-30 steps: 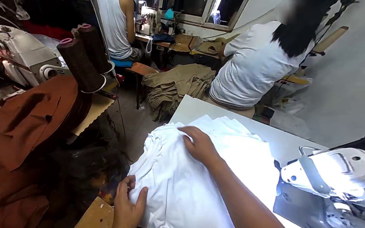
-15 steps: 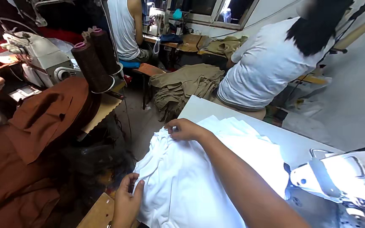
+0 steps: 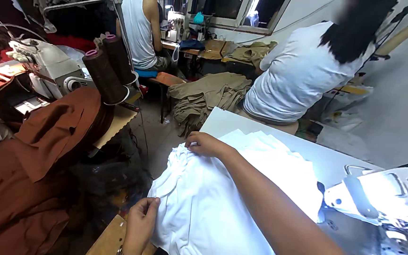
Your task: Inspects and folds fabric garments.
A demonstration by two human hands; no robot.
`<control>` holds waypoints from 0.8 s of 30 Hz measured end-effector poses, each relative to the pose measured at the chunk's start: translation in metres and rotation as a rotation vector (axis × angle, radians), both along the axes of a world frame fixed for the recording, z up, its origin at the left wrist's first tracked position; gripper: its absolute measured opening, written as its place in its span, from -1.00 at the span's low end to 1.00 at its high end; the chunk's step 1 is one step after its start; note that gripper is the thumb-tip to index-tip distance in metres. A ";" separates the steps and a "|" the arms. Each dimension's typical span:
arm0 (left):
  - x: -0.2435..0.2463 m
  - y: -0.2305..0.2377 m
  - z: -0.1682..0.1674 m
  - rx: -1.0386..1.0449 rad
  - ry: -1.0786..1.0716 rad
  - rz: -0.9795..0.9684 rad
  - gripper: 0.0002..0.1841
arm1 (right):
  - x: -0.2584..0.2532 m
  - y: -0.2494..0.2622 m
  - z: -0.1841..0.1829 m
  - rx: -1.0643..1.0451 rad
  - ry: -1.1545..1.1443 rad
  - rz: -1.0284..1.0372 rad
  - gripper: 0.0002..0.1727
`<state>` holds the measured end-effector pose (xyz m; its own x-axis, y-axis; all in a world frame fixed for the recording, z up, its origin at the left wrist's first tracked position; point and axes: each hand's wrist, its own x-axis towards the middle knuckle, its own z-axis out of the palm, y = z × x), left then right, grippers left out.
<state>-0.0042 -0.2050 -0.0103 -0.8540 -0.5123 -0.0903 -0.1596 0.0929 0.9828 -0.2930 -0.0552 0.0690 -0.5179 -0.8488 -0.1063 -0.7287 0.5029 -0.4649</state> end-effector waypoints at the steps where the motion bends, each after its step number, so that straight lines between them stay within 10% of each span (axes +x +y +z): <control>1: 0.001 -0.001 0.001 -0.002 -0.015 0.000 -0.84 | -0.001 0.000 -0.003 -0.014 0.024 0.004 -0.84; 10: 0.007 0.007 0.017 0.033 0.169 0.124 -0.91 | 0.010 0.024 0.022 -0.557 -0.181 -0.320 -0.90; 24: 0.012 0.022 0.052 -0.153 0.636 -0.255 -0.90 | 0.048 0.135 0.074 -0.420 0.224 -0.077 -0.84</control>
